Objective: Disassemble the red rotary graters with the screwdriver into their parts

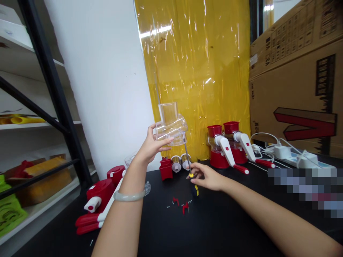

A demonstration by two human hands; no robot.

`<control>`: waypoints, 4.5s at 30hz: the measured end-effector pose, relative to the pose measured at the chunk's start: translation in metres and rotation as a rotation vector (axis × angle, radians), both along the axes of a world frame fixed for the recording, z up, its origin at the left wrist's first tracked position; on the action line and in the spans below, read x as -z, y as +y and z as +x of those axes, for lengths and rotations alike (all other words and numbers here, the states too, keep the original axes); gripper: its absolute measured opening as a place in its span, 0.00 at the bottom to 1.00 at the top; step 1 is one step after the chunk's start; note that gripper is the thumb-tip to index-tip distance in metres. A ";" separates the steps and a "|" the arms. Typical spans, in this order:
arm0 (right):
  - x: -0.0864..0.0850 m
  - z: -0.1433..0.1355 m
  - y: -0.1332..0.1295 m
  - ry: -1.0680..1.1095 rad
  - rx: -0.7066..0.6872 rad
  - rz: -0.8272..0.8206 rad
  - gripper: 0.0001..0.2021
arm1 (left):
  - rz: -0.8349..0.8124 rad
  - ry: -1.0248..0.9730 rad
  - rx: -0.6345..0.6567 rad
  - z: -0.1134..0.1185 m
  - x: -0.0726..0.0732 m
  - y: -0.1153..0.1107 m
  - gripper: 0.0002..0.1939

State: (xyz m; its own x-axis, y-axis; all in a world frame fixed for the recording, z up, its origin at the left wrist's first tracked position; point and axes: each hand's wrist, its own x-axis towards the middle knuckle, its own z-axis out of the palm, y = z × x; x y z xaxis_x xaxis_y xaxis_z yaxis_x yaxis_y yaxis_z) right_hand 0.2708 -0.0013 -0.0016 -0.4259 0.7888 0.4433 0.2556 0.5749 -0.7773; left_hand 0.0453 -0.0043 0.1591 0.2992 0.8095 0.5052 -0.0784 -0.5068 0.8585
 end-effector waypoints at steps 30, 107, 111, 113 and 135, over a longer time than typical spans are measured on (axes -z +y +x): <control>0.000 0.000 0.001 -0.023 0.171 0.028 0.34 | -0.023 -0.015 -0.008 0.001 -0.002 -0.004 0.39; -0.027 0.057 0.010 -0.436 0.099 0.011 0.06 | 0.007 -0.150 -0.279 -0.024 0.007 0.002 0.41; -0.024 0.072 0.016 -0.818 0.462 0.138 0.09 | -0.079 -0.038 -0.347 -0.032 0.056 0.007 0.44; -0.019 0.072 0.015 -0.932 0.514 0.151 0.10 | -0.142 0.039 -0.352 -0.032 0.086 0.007 0.44; 0.005 0.057 0.025 -0.825 0.428 0.148 0.14 | -0.154 0.266 -0.290 -0.004 0.154 -0.012 0.45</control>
State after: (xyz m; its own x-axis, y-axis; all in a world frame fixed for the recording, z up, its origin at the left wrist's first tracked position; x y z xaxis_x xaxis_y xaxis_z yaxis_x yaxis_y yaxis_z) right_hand 0.3276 0.0240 -0.0065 -0.3370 0.9107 0.2391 0.9053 0.3832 -0.1835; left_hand 0.0413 -0.0165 0.0056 0.1510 0.9395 0.3075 0.2829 -0.3392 0.8972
